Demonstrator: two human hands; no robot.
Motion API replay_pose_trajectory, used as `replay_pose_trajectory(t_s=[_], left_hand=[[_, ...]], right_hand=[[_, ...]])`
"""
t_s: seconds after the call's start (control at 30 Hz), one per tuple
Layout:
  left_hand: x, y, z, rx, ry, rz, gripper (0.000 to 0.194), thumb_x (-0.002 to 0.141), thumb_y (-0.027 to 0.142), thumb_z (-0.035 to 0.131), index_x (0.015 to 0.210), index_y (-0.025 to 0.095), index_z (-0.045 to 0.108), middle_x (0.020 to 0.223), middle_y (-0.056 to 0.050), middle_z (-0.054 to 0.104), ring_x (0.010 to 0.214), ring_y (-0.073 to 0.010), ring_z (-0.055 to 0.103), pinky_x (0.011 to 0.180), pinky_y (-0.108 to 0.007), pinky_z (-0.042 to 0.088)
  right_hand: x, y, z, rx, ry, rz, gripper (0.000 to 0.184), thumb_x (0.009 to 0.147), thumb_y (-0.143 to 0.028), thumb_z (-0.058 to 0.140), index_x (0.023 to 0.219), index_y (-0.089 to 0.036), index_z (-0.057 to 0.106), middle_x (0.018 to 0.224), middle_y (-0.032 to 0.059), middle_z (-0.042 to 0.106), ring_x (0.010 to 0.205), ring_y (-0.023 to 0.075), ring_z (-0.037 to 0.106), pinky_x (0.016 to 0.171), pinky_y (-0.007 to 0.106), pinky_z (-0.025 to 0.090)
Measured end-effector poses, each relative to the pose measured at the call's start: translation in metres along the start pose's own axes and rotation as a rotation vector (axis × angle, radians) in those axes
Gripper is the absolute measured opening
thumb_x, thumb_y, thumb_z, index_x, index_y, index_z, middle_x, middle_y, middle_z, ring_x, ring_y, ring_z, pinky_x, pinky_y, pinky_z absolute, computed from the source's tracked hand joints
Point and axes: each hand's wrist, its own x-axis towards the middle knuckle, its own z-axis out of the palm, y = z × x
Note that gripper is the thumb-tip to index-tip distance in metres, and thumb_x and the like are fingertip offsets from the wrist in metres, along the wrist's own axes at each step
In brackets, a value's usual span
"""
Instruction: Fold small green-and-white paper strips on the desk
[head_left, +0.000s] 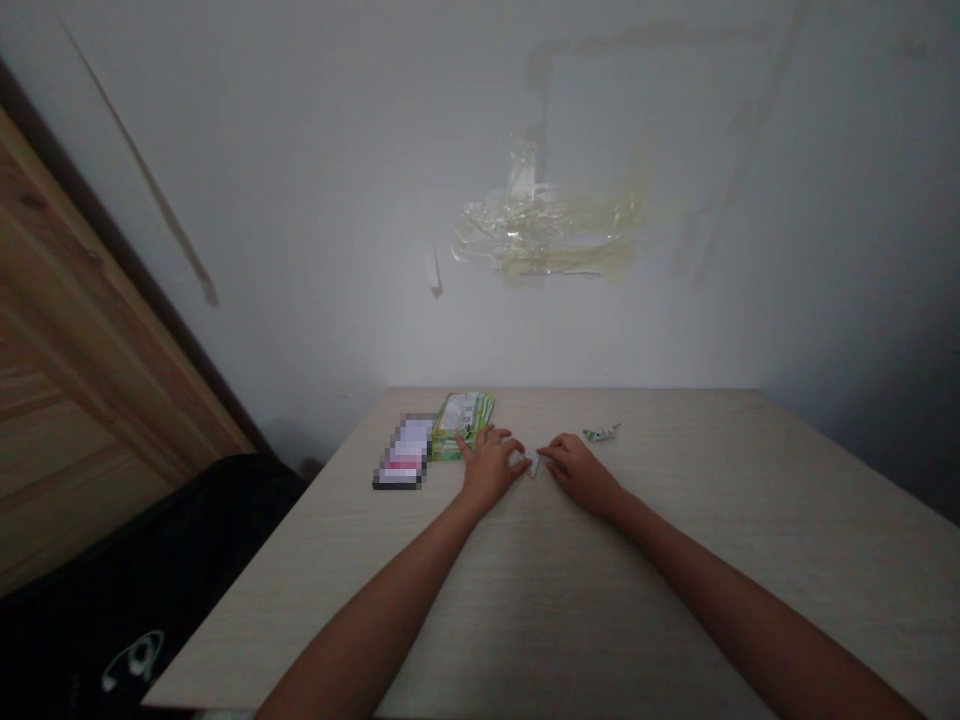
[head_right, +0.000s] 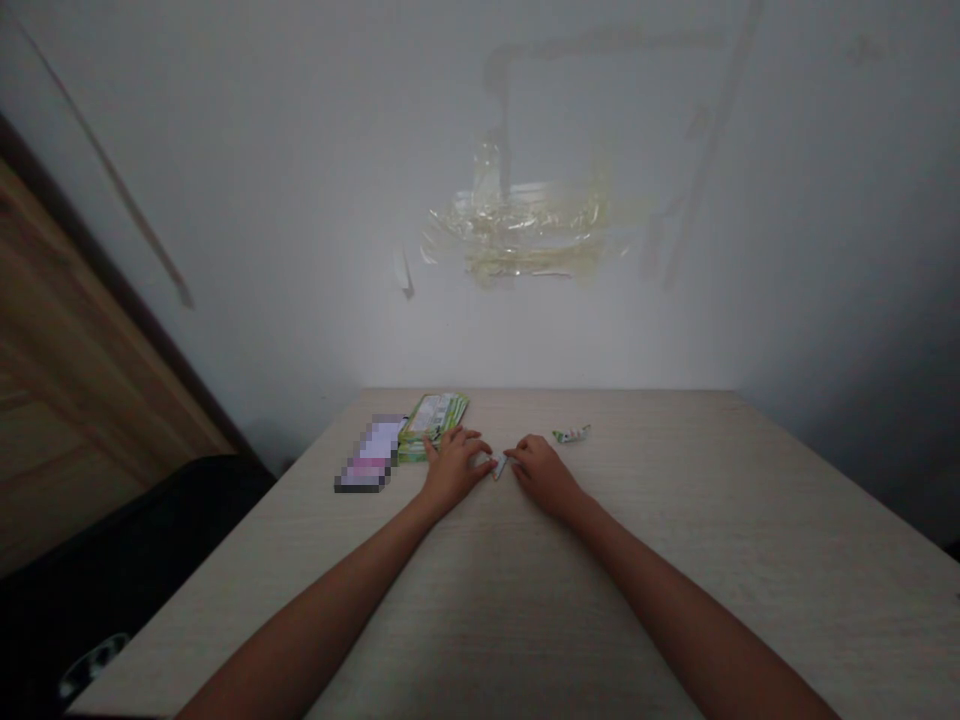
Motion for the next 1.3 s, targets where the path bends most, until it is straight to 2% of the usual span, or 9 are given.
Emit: replay_pose_trajectory(t_s=[0.17, 0.47, 0.7, 1.0, 1.3], left_hand=[[-0.001, 0.001, -0.002, -0.006, -0.006, 0.010, 0.020, 0.081, 0.044, 0.066, 0.097, 0.032, 0.070, 0.124, -0.002, 0.060, 0.134, -0.0309, 0.034, 0.111, -0.069, -0.004], [-0.001, 0.004, -0.004, -0.011, -0.056, 0.047, 0.015, 0.083, 0.042, 0.065, 0.092, 0.034, 0.074, 0.129, -0.002, 0.058, 0.136, -0.0301, 0.031, 0.113, -0.066, 0.002], [-0.001, 0.003, -0.004, -0.035, -0.057, 0.102, 0.024, 0.078, 0.053, 0.067, 0.093, 0.035, 0.074, 0.129, -0.001, 0.060, 0.135, -0.0319, 0.034, 0.109, -0.071, -0.006], [-0.002, 0.005, -0.003, -0.044, -0.032, 0.119, 0.022, 0.080, 0.048, 0.067, 0.093, 0.033, 0.073, 0.127, -0.001, 0.062, 0.134, -0.0313, 0.035, 0.110, -0.070, -0.008], [-0.002, 0.007, -0.003, -0.042, -0.010, 0.142, 0.016, 0.080, 0.044, 0.068, 0.088, 0.032, 0.073, 0.125, 0.000, 0.064, 0.133, -0.0297, 0.037, 0.109, -0.070, -0.011]], right_hand=[[0.000, 0.000, 0.004, -0.037, 0.024, -0.001, 0.031, 0.089, -0.014, 0.049, 0.117, -0.016, 0.062, 0.112, 0.0135, 0.058, 0.110, 0.0243, 0.051, 0.098, 0.044, 0.043], [0.001, 0.000, 0.001, 0.021, 0.026, 0.028, 0.017, 0.086, -0.010, 0.050, 0.099, -0.017, 0.060, 0.102, 0.0091, 0.059, 0.104, 0.0229, 0.051, 0.095, 0.041, 0.043], [0.001, 0.001, 0.003, 0.031, 0.026, 0.038, 0.014, 0.088, -0.013, 0.050, 0.099, -0.017, 0.058, 0.102, 0.0087, 0.059, 0.103, 0.0221, 0.050, 0.094, 0.039, 0.043], [0.000, 0.006, 0.004, 0.042, 0.053, 0.074, 0.009, 0.090, -0.019, 0.053, 0.097, -0.018, 0.058, 0.100, 0.0086, 0.059, 0.101, 0.0228, 0.051, 0.093, 0.039, 0.043], [0.000, 0.008, 0.007, 0.053, 0.073, 0.123, 0.013, 0.089, -0.025, 0.054, 0.098, -0.017, 0.059, 0.101, 0.0102, 0.060, 0.102, 0.0239, 0.053, 0.093, 0.040, 0.043]])
